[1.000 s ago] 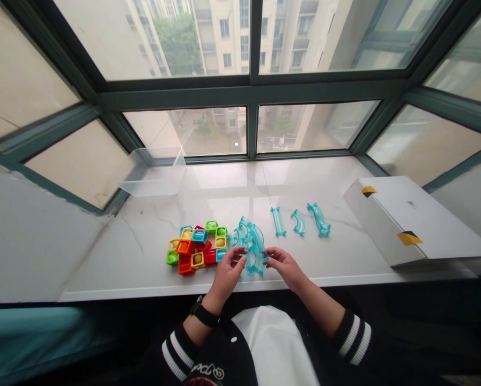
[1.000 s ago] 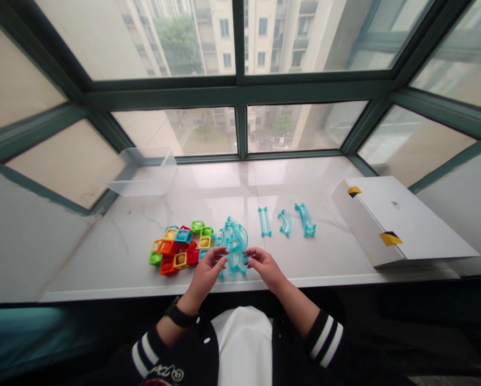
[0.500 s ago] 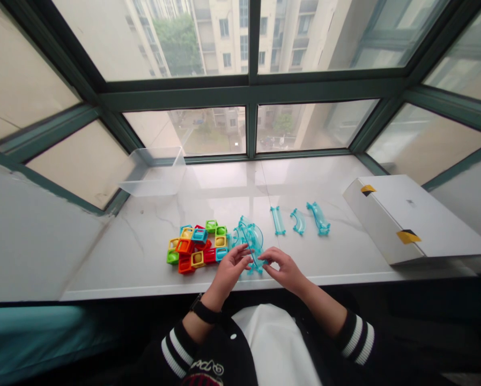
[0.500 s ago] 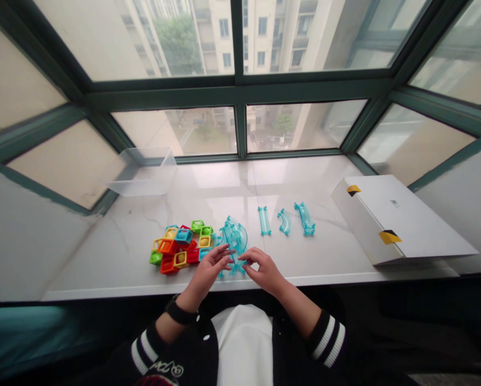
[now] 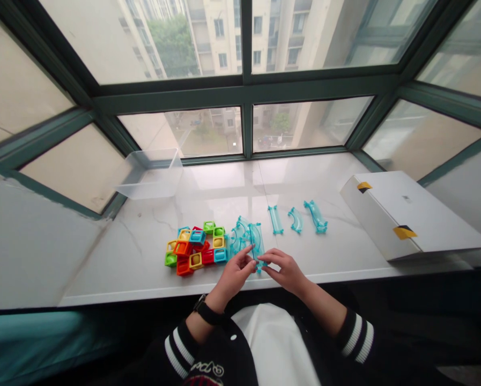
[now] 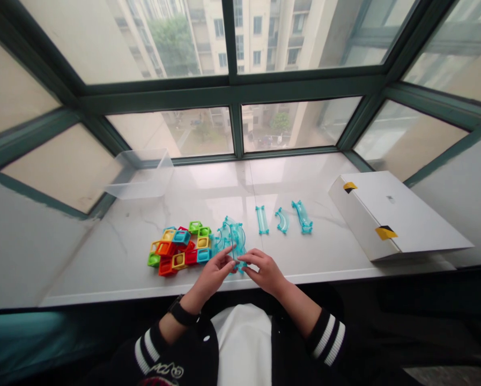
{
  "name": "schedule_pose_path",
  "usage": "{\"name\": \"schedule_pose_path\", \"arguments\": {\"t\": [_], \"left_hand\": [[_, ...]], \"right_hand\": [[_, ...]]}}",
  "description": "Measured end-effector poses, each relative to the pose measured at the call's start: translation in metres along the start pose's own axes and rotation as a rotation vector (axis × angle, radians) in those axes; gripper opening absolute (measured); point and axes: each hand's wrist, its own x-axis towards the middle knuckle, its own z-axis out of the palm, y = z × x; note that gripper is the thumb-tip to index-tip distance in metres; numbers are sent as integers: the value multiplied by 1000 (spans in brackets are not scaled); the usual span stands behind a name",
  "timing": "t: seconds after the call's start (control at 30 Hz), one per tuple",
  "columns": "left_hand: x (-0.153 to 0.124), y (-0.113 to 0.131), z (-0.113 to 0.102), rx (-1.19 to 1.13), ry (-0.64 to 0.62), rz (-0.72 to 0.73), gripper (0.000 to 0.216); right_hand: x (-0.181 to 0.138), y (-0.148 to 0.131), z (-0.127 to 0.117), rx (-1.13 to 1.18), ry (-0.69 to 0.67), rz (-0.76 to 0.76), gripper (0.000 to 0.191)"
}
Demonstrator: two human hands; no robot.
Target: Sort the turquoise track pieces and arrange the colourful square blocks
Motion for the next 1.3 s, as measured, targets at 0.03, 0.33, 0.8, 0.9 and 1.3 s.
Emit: {"name": "schedule_pose_path", "arguments": {"t": [0.03, 0.33, 0.8, 0.9, 1.3], "left_hand": [[2, 0, 2, 13, 0, 0, 69], [34, 12, 26, 241, -58, 47, 54], [82, 9, 51, 302, -81, 134, 44], [94, -1, 55, 291, -65, 94, 49], [105, -18, 63, 232, -48, -44, 61]], "right_hand": [[-1, 1, -1, -9, 12, 6, 29], [-4, 10, -24, -169, 247, 51, 22], [33, 53, -54, -381, 350, 153, 27], [40, 62, -55, -426, 339, 178, 30], [52, 84, -58, -508, 253, 209, 35]]}}
